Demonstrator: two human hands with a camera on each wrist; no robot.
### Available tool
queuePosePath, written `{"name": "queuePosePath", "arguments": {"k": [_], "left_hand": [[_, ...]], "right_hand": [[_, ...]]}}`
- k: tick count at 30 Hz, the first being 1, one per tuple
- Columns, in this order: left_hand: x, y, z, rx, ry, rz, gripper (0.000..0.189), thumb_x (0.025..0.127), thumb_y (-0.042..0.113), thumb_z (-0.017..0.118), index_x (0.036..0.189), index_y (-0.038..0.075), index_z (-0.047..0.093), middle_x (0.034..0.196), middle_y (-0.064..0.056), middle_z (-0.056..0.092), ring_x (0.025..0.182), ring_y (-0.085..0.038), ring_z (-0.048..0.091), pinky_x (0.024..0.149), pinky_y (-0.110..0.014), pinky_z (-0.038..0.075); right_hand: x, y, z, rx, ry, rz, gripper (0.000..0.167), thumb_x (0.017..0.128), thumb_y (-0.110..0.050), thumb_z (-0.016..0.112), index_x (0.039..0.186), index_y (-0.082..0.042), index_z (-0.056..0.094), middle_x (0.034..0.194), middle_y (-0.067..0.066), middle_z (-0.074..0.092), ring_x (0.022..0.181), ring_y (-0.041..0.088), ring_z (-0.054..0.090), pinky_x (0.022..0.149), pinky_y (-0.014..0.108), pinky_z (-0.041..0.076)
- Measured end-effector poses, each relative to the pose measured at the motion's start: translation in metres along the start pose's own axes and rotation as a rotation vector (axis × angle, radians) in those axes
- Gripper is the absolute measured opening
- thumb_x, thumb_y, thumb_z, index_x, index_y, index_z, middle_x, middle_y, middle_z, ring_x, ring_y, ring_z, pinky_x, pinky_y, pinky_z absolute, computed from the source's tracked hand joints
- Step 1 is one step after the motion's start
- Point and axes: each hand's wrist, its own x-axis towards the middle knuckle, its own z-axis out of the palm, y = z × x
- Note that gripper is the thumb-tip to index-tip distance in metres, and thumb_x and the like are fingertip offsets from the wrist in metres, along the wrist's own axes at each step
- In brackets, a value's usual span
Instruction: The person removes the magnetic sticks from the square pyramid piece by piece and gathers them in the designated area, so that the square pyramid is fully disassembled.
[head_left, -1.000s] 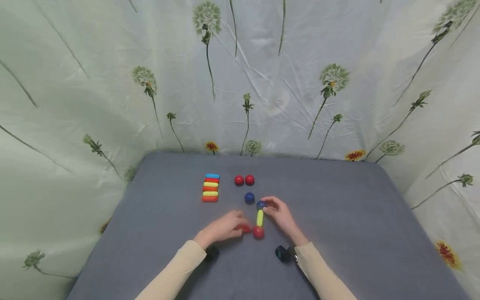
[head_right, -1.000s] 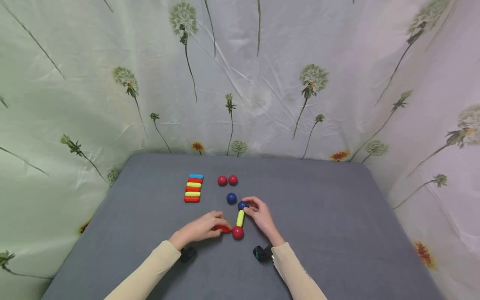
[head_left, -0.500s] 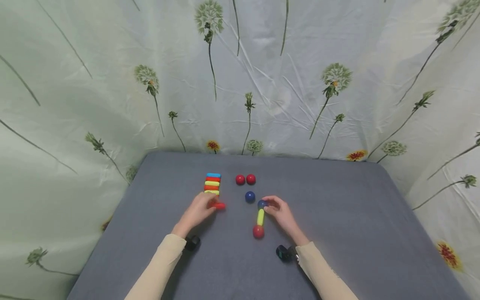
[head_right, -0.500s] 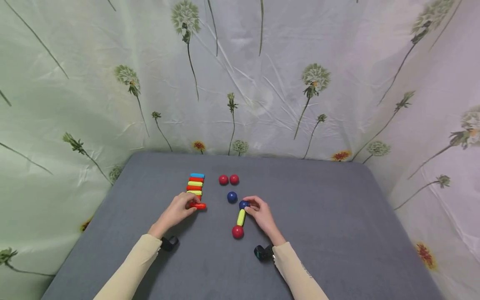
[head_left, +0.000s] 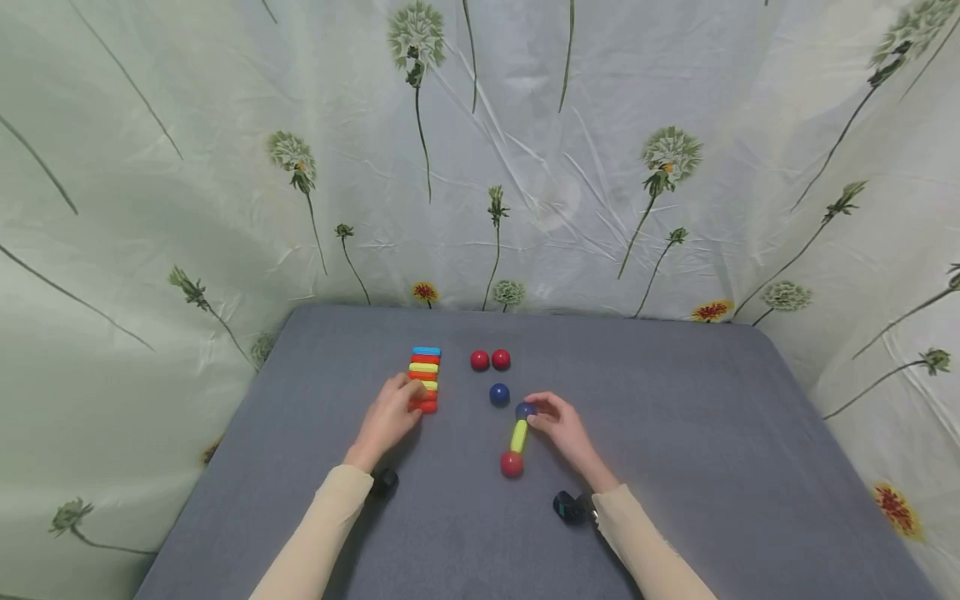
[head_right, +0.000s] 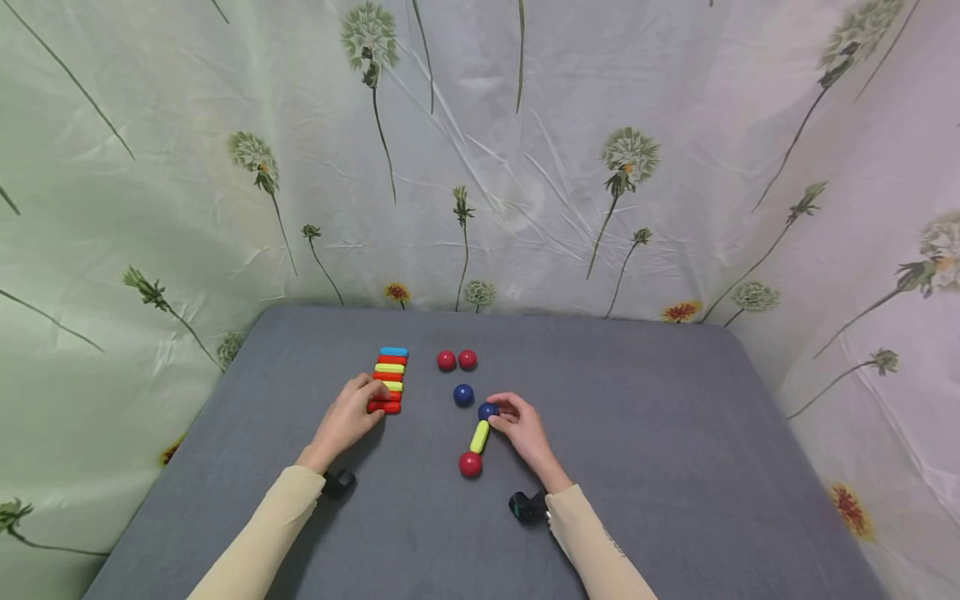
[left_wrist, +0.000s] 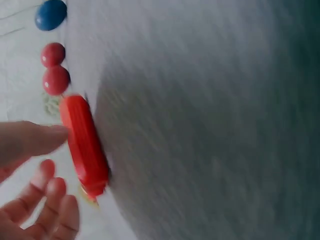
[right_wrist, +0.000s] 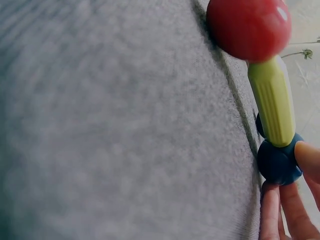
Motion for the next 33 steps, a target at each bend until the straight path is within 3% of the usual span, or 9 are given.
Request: {"name": "queuePosePath", "arguments": {"k": [2, 4, 8, 11, 14, 19, 25, 29, 33], "left_hand": [[0.0, 0.007, 0.002, -0.046, -0.005, 0.026, 0.025, 0.074, -0.004, 0.076, 0.093, 0.008, 0.064, 0.093, -0.004, 0.052, 0.088, -0.024, 0.05, 0.071, -0.04, 0.049], [0.0, 0.016, 0.004, -0.121, -0.053, 0.073, 0.025, 0.076, -0.002, 0.076, 0.096, 0.007, 0.063, 0.095, -0.003, 0.052, 0.09, -0.023, 0.052, 0.075, -0.039, 0.05], [0.001, 0.036, 0.013, -0.25, -0.249, 0.19, 0.023, 0.082, 0.005, 0.074, 0.102, 0.007, 0.062, 0.098, -0.002, 0.054, 0.093, -0.019, 0.056, 0.081, -0.036, 0.051], [0.001, 0.047, 0.022, -0.253, -0.372, 0.231, 0.027, 0.083, 0.014, 0.074, 0.107, 0.011, 0.061, 0.103, 0.001, 0.054, 0.098, -0.016, 0.053, 0.086, -0.036, 0.048], [0.003, 0.053, 0.031, -0.209, -0.424, 0.233, 0.032, 0.081, 0.017, 0.076, 0.108, 0.015, 0.06, 0.104, 0.004, 0.052, 0.097, -0.014, 0.05, 0.086, -0.035, 0.046], [0.008, 0.056, 0.043, -0.129, -0.412, 0.236, 0.03, 0.08, 0.01, 0.076, 0.105, 0.016, 0.06, 0.099, 0.006, 0.052, 0.092, -0.012, 0.05, 0.083, -0.033, 0.047], [0.013, 0.054, 0.041, -0.064, -0.382, 0.268, 0.024, 0.081, 0.009, 0.073, 0.102, 0.014, 0.064, 0.094, 0.004, 0.054, 0.088, -0.014, 0.051, 0.081, -0.032, 0.047], [0.017, 0.05, 0.039, -0.18, -0.306, 0.222, 0.022, 0.083, 0.006, 0.072, 0.103, 0.011, 0.066, 0.099, 0.0, 0.06, 0.093, -0.016, 0.055, 0.085, -0.035, 0.048], [0.028, 0.044, 0.042, -0.366, -0.155, 0.059, 0.026, 0.084, 0.0, 0.07, 0.107, 0.009, 0.062, 0.104, -0.006, 0.064, 0.094, -0.02, 0.059, 0.085, -0.038, 0.049]], "right_hand": [[-0.002, 0.0, -0.001, -0.007, 0.006, -0.01, 0.027, 0.087, 0.002, 0.064, 0.114, 0.0, 0.062, 0.115, 0.015, 0.061, 0.106, 0.028, 0.058, 0.09, 0.034, 0.048], [-0.003, -0.001, -0.001, -0.021, 0.02, -0.008, 0.027, 0.086, 0.003, 0.066, 0.113, 0.0, 0.063, 0.113, 0.015, 0.061, 0.104, 0.028, 0.058, 0.088, 0.034, 0.049], [-0.005, -0.002, -0.001, -0.075, 0.058, 0.017, 0.025, 0.083, 0.002, 0.07, 0.106, -0.001, 0.064, 0.109, 0.013, 0.06, 0.1, 0.027, 0.059, 0.086, 0.036, 0.05], [-0.007, -0.004, 0.0, -0.142, 0.081, 0.039, 0.022, 0.081, -0.002, 0.074, 0.1, -0.002, 0.063, 0.103, 0.011, 0.057, 0.094, 0.025, 0.06, 0.082, 0.037, 0.05], [-0.008, -0.005, 0.001, -0.185, 0.096, 0.073, 0.022, 0.079, -0.006, 0.076, 0.095, -0.003, 0.061, 0.097, 0.01, 0.058, 0.086, 0.022, 0.06, 0.076, 0.035, 0.05], [-0.01, -0.004, -0.002, -0.129, 0.047, 0.074, 0.024, 0.081, -0.003, 0.073, 0.1, -0.002, 0.059, 0.097, 0.01, 0.061, 0.088, 0.022, 0.06, 0.078, 0.033, 0.05], [-0.011, -0.005, -0.007, -0.104, -0.057, 0.021, 0.024, 0.084, 0.004, 0.067, 0.106, -0.002, 0.062, 0.107, 0.011, 0.061, 0.1, 0.026, 0.059, 0.089, 0.04, 0.048], [-0.011, -0.004, -0.009, -0.11, -0.078, 0.031, 0.024, 0.085, 0.003, 0.067, 0.108, -0.003, 0.062, 0.109, 0.01, 0.061, 0.102, 0.026, 0.058, 0.091, 0.041, 0.047], [-0.01, -0.003, -0.01, -0.124, -0.072, 0.036, 0.023, 0.085, 0.001, 0.067, 0.107, -0.005, 0.063, 0.108, 0.008, 0.061, 0.101, 0.024, 0.058, 0.09, 0.04, 0.047]]}}
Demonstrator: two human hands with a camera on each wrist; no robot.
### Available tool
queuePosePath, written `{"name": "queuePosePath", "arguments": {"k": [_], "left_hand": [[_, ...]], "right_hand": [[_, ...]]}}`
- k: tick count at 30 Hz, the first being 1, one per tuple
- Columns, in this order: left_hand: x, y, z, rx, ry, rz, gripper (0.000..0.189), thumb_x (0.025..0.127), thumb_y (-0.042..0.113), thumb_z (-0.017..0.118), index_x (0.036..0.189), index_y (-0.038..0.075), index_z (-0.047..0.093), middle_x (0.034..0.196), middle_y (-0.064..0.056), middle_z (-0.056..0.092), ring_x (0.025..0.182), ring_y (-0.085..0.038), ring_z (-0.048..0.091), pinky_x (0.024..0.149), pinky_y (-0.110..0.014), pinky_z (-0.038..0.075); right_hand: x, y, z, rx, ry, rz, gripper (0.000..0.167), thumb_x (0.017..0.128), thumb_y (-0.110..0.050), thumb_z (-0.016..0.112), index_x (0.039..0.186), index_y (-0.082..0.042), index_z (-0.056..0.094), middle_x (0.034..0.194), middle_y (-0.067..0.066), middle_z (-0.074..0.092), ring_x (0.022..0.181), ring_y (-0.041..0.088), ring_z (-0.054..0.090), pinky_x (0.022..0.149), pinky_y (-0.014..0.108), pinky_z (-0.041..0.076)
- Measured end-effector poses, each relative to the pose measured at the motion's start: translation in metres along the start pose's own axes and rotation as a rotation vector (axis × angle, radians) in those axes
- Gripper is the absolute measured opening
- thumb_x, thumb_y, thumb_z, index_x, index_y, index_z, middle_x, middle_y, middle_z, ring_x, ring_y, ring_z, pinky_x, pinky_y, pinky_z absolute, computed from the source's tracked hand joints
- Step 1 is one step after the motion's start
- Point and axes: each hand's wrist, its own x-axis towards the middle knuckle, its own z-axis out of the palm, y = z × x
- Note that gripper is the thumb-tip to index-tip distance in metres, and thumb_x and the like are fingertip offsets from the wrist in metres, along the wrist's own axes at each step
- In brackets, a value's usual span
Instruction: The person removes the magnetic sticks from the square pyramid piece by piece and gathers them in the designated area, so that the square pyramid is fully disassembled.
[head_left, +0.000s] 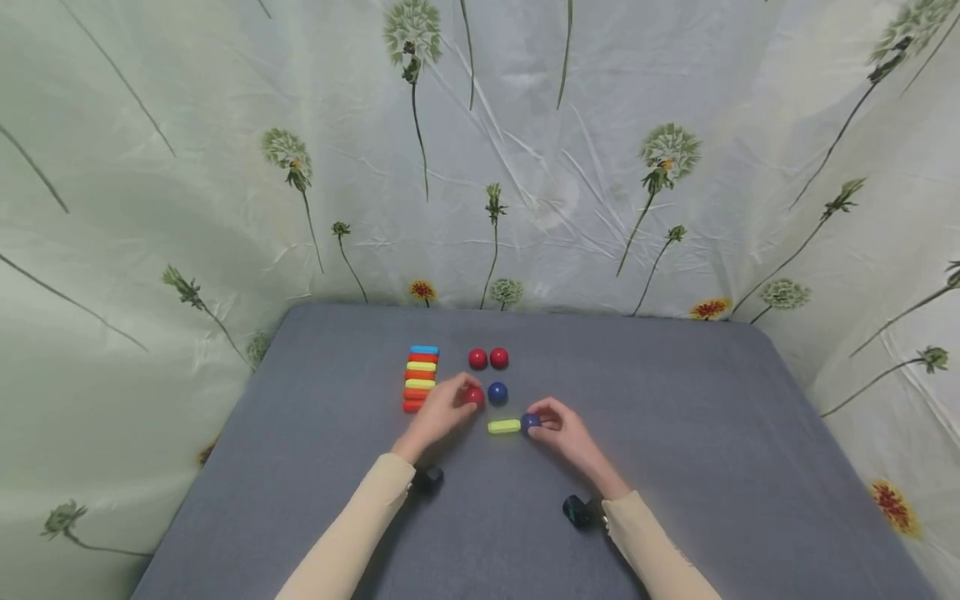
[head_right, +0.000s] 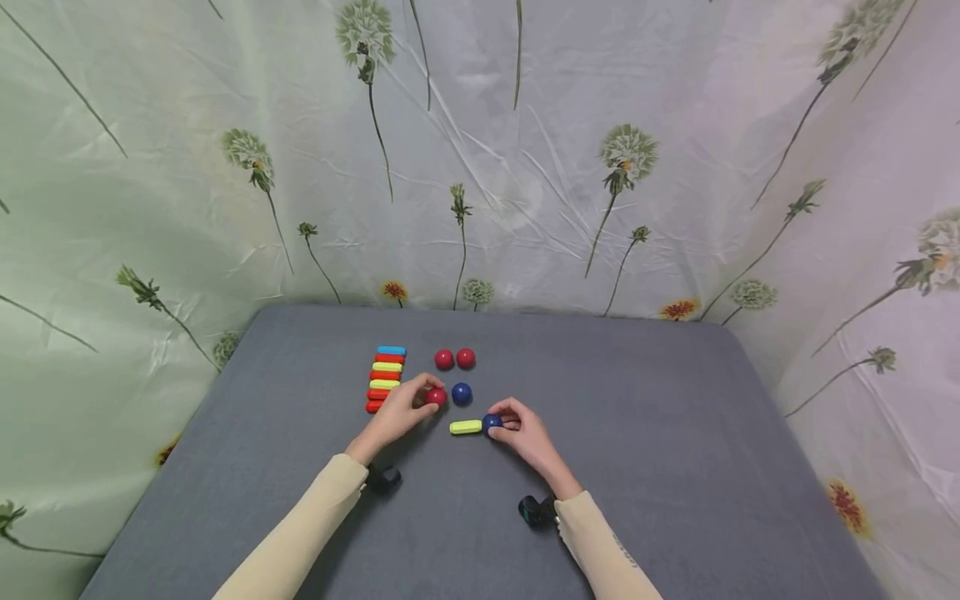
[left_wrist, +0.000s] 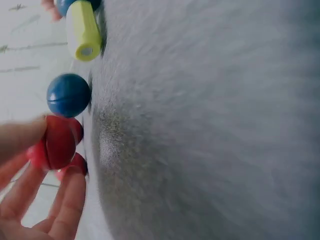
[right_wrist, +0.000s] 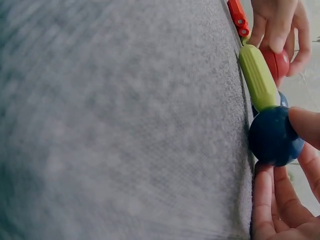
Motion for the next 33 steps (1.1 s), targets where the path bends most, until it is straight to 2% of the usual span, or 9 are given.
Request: {"name": "queuePosePath", "arguments": {"k": [4, 8, 16, 20, 23, 25, 30, 32, 33], "left_hand": [[0.014, -0.003, 0.003, -0.083, 0.119, -0.114, 0.027, 0.083, -0.002, 0.07, 0.106, 0.007, 0.059, 0.106, -0.01, 0.06, 0.094, -0.025, 0.058, 0.084, -0.04, 0.05], [0.024, -0.003, 0.009, -0.061, 0.161, -0.18, 0.026, 0.084, 0.001, 0.071, 0.106, 0.007, 0.059, 0.103, -0.01, 0.054, 0.097, -0.026, 0.055, 0.086, -0.039, 0.05], [0.029, -0.004, 0.013, -0.059, 0.162, -0.193, 0.026, 0.085, 0.002, 0.071, 0.107, 0.006, 0.058, 0.106, -0.012, 0.055, 0.098, -0.027, 0.058, 0.088, -0.039, 0.049], [0.022, 0.0, 0.01, -0.072, 0.202, -0.176, 0.028, 0.085, 0.003, 0.07, 0.109, 0.006, 0.057, 0.106, -0.012, 0.053, 0.101, -0.029, 0.058, 0.088, -0.04, 0.049], [0.013, 0.003, 0.009, -0.066, 0.238, -0.149, 0.025, 0.084, 0.002, 0.07, 0.106, 0.006, 0.057, 0.101, -0.011, 0.052, 0.097, -0.027, 0.057, 0.085, -0.04, 0.05], [0.006, 0.006, 0.01, -0.054, 0.199, -0.112, 0.021, 0.084, 0.001, 0.07, 0.101, 0.006, 0.059, 0.097, -0.009, 0.055, 0.092, -0.024, 0.057, 0.081, -0.038, 0.05], [-0.008, 0.015, 0.019, 0.009, -0.103, -0.002, 0.022, 0.083, 0.003, 0.07, 0.103, 0.009, 0.062, 0.095, -0.001, 0.062, 0.091, -0.018, 0.058, 0.081, -0.035, 0.05], [-0.009, 0.017, 0.024, 0.061, -0.181, 0.036, 0.026, 0.083, 0.005, 0.071, 0.106, 0.011, 0.062, 0.098, 0.001, 0.062, 0.092, -0.016, 0.058, 0.082, -0.034, 0.049], [-0.009, 0.018, 0.026, 0.091, -0.196, 0.051, 0.027, 0.082, 0.006, 0.072, 0.107, 0.011, 0.063, 0.098, 0.001, 0.062, 0.092, -0.016, 0.058, 0.082, -0.034, 0.049]], "right_hand": [[-0.002, -0.005, -0.001, -0.002, 0.006, 0.006, 0.023, 0.085, 0.0, 0.067, 0.107, -0.005, 0.063, 0.107, 0.008, 0.061, 0.101, 0.024, 0.058, 0.09, 0.041, 0.047], [0.0, 0.0, 0.0, 0.009, 0.009, 0.002, 0.023, 0.085, -0.002, 0.068, 0.108, -0.005, 0.063, 0.108, 0.008, 0.061, 0.101, 0.025, 0.058, 0.091, 0.042, 0.047], [0.0, 0.0, 0.0, 0.007, 0.007, 0.012, 0.023, 0.086, -0.002, 0.068, 0.108, -0.006, 0.063, 0.108, 0.007, 0.062, 0.1, 0.024, 0.058, 0.089, 0.04, 0.047], [0.0, 0.002, 0.0, 0.005, 0.01, 0.008, 0.023, 0.085, -0.002, 0.068, 0.107, -0.007, 0.063, 0.107, 0.007, 0.062, 0.099, 0.023, 0.058, 0.088, 0.039, 0.048], [0.0, 0.002, 0.0, 0.003, 0.008, -0.007, 0.023, 0.085, -0.002, 0.068, 0.107, -0.006, 0.063, 0.107, 0.008, 0.062, 0.099, 0.024, 0.059, 0.087, 0.039, 0.048], [0.0, 0.003, 0.0, 0.002, 0.008, -0.011, 0.023, 0.085, -0.002, 0.068, 0.107, -0.006, 0.063, 0.107, 0.008, 0.062, 0.098, 0.024, 0.059, 0.087, 0.039, 0.048], [-0.001, 0.002, -0.001, 0.007, 0.002, -0.007, 0.023, 0.085, -0.002, 0.068, 0.108, -0.006, 0.063, 0.107, 0.008, 0.062, 0.099, 0.023, 0.059, 0.088, 0.039, 0.048], [-0.001, 0.001, -0.002, 0.013, -0.004, -0.004, 0.023, 0.086, -0.003, 0.068, 0.108, -0.007, 0.063, 0.107, 0.007, 0.062, 0.099, 0.023, 0.059, 0.089, 0.04, 0.047], [-0.001, 0.001, -0.002, 0.014, -0.007, -0.002, 0.023, 0.086, -0.003, 0.068, 0.108, -0.008, 0.063, 0.107, 0.007, 0.062, 0.1, 0.023, 0.058, 0.089, 0.04, 0.047]]}}
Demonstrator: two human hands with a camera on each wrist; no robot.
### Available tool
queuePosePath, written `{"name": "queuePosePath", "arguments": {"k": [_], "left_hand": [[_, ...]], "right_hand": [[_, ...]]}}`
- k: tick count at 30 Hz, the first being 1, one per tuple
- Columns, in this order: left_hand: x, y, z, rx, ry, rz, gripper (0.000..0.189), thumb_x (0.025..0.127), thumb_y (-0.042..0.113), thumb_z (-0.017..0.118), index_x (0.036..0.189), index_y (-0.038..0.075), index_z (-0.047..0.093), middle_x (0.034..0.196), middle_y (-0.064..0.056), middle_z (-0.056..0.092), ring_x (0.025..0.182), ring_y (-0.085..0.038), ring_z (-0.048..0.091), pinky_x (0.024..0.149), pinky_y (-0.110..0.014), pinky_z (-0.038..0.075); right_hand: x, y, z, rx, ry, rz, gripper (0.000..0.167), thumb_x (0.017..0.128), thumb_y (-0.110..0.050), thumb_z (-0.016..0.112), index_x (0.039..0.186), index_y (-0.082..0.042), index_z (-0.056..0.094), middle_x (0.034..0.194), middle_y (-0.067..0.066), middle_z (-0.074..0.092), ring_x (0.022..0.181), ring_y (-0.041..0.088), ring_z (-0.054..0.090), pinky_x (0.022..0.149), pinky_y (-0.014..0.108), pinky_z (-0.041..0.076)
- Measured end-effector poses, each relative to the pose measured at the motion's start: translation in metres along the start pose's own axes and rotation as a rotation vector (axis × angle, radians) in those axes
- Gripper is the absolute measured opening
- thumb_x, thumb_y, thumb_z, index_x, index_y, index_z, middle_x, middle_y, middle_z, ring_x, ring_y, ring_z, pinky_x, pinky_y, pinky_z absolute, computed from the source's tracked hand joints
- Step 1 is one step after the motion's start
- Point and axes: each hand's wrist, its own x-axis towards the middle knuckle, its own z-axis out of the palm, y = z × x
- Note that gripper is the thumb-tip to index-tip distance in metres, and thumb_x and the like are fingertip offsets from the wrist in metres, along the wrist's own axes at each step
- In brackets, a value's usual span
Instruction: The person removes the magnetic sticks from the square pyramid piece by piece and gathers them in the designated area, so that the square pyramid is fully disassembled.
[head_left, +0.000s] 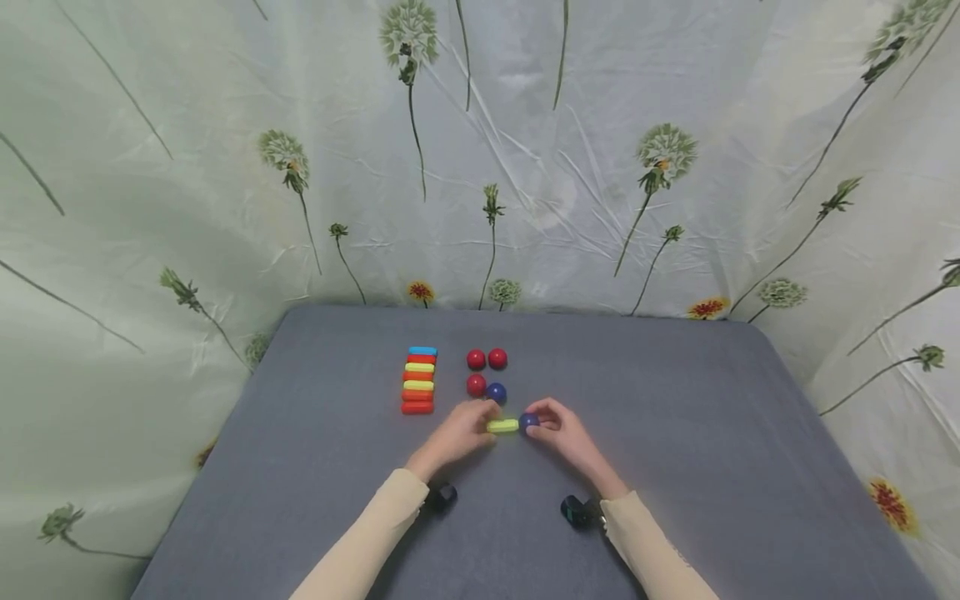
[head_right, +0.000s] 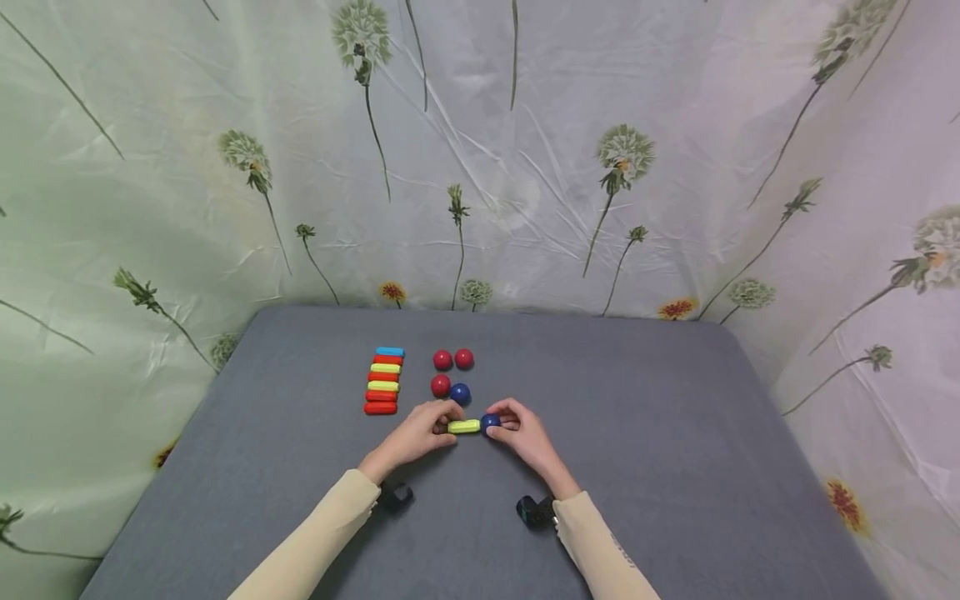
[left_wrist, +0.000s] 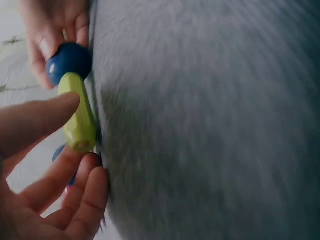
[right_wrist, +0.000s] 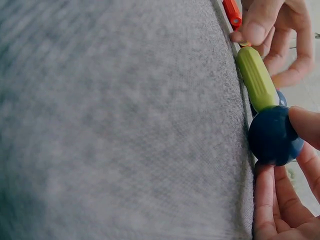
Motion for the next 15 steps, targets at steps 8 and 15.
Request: {"name": "queuePosePath", "arguments": {"k": [8, 15], "left_hand": [[0.002, 0.008, 0.006, 0.184, 0.044, 0.019, 0.02, 0.083, 0.009, 0.072, 0.102, 0.011, 0.066, 0.086, 0.002, 0.057, 0.076, -0.012, 0.052, 0.07, -0.028, 0.048], [-0.015, 0.0, -0.012, 0.011, 0.098, 0.076, 0.017, 0.082, 0.004, 0.073, 0.097, 0.01, 0.069, 0.089, 0.003, 0.065, 0.082, -0.012, 0.058, 0.076, -0.031, 0.05]], "right_hand": [[0.0, 0.002, 0.001, -0.014, 0.008, 0.015, 0.021, 0.086, -0.007, 0.069, 0.107, -0.008, 0.064, 0.105, 0.005, 0.062, 0.097, 0.019, 0.058, 0.086, 0.038, 0.047], [0.001, 0.0, 0.0, -0.009, 0.027, 0.019, 0.022, 0.085, -0.004, 0.07, 0.106, -0.009, 0.064, 0.106, 0.005, 0.063, 0.098, 0.021, 0.059, 0.087, 0.04, 0.048]]}}
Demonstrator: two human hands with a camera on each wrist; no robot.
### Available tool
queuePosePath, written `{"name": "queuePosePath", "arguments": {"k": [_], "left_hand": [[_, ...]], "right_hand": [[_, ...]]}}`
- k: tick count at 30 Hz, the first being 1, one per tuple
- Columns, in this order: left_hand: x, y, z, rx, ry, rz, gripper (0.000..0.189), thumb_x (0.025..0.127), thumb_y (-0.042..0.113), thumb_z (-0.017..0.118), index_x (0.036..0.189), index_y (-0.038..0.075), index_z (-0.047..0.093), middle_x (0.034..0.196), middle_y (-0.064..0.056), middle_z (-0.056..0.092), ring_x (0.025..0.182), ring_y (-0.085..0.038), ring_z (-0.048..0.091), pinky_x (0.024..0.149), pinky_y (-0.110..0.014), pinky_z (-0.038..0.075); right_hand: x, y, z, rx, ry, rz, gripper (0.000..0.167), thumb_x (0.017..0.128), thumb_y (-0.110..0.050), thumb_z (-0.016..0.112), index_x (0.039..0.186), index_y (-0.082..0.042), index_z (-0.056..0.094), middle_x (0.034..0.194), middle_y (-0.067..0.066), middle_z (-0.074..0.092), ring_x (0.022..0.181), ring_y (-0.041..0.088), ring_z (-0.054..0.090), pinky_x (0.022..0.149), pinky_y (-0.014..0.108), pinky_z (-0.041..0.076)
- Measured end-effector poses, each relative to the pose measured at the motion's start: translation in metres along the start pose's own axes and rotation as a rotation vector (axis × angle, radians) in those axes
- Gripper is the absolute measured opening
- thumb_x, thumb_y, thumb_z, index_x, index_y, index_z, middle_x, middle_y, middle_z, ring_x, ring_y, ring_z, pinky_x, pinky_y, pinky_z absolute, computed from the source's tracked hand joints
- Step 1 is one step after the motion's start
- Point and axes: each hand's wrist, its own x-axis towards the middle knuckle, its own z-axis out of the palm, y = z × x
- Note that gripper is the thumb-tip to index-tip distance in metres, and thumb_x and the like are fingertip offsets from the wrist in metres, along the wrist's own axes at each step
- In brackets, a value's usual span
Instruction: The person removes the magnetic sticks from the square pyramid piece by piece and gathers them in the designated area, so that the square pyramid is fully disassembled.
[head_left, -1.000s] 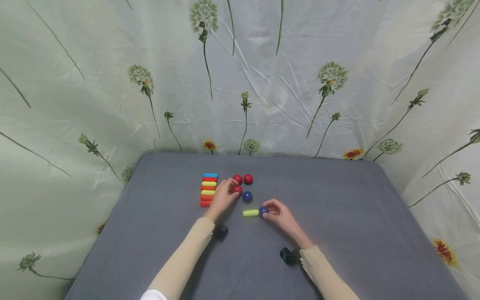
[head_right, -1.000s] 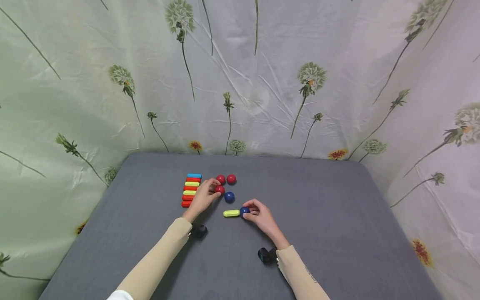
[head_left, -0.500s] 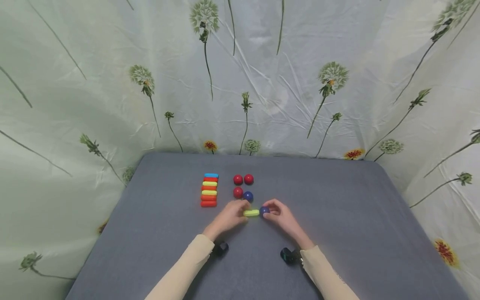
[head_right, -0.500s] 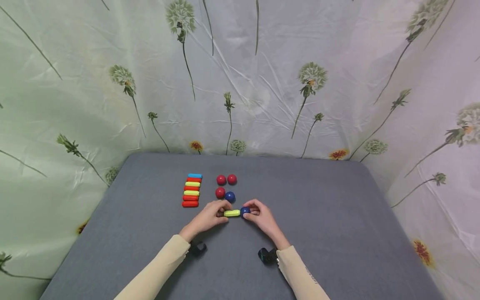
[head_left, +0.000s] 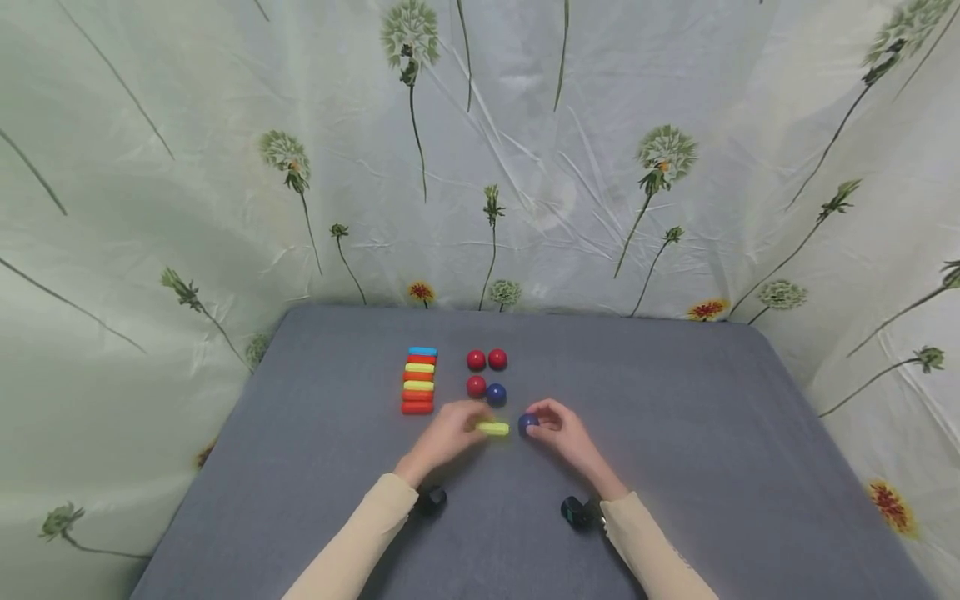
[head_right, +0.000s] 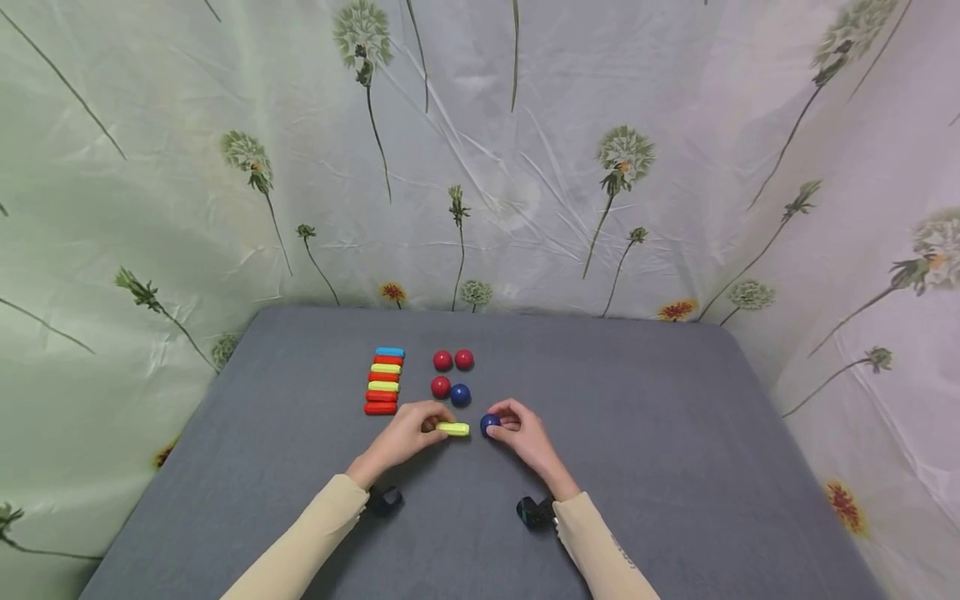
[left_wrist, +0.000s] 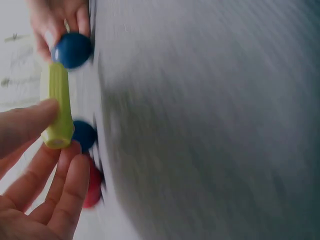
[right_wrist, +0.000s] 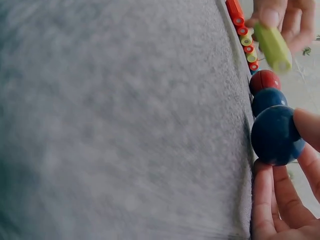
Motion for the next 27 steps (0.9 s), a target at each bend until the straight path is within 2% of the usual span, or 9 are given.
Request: {"name": "queuePosePath", "arguments": {"k": [5, 11, 19, 27], "left_hand": [[-0.019, -0.018, -0.022, 0.027, 0.102, -0.033, 0.016, 0.078, 0.001, 0.076, 0.09, 0.009, 0.069, 0.084, 0.004, 0.065, 0.079, -0.013, 0.058, 0.074, -0.034, 0.05], [-0.039, -0.037, -0.044, 0.059, 0.205, -0.143, 0.019, 0.074, -0.003, 0.078, 0.086, 0.006, 0.068, 0.085, -0.001, 0.063, 0.078, -0.018, 0.059, 0.07, -0.037, 0.051], [-0.047, -0.049, -0.054, 0.112, 0.225, -0.26, 0.018, 0.076, -0.006, 0.075, 0.087, 0.004, 0.065, 0.09, -0.007, 0.059, 0.082, -0.023, 0.061, 0.072, -0.039, 0.053], [-0.046, -0.048, -0.054, 0.147, 0.244, -0.305, 0.018, 0.077, -0.004, 0.076, 0.088, 0.004, 0.065, 0.09, -0.006, 0.058, 0.081, -0.023, 0.06, 0.072, -0.04, 0.053]], "right_hand": [[0.005, -0.002, -0.001, 0.017, 0.029, -0.004, 0.022, 0.086, -0.004, 0.069, 0.107, -0.008, 0.064, 0.107, 0.006, 0.063, 0.099, 0.022, 0.059, 0.084, 0.037, 0.049], [0.017, -0.004, -0.001, 0.026, 0.06, 0.002, 0.023, 0.086, -0.003, 0.069, 0.108, -0.004, 0.064, 0.107, 0.009, 0.062, 0.094, 0.022, 0.056, 0.082, 0.031, 0.048], [0.041, -0.009, 0.003, -0.034, 0.118, 0.013, 0.023, 0.086, -0.005, 0.07, 0.108, -0.004, 0.064, 0.107, 0.01, 0.064, 0.096, 0.023, 0.059, 0.087, 0.039, 0.048], [0.061, -0.017, 0.01, -0.085, 0.15, -0.011, 0.023, 0.086, -0.005, 0.07, 0.108, -0.002, 0.064, 0.106, 0.013, 0.065, 0.095, 0.026, 0.059, 0.087, 0.042, 0.047]]}}
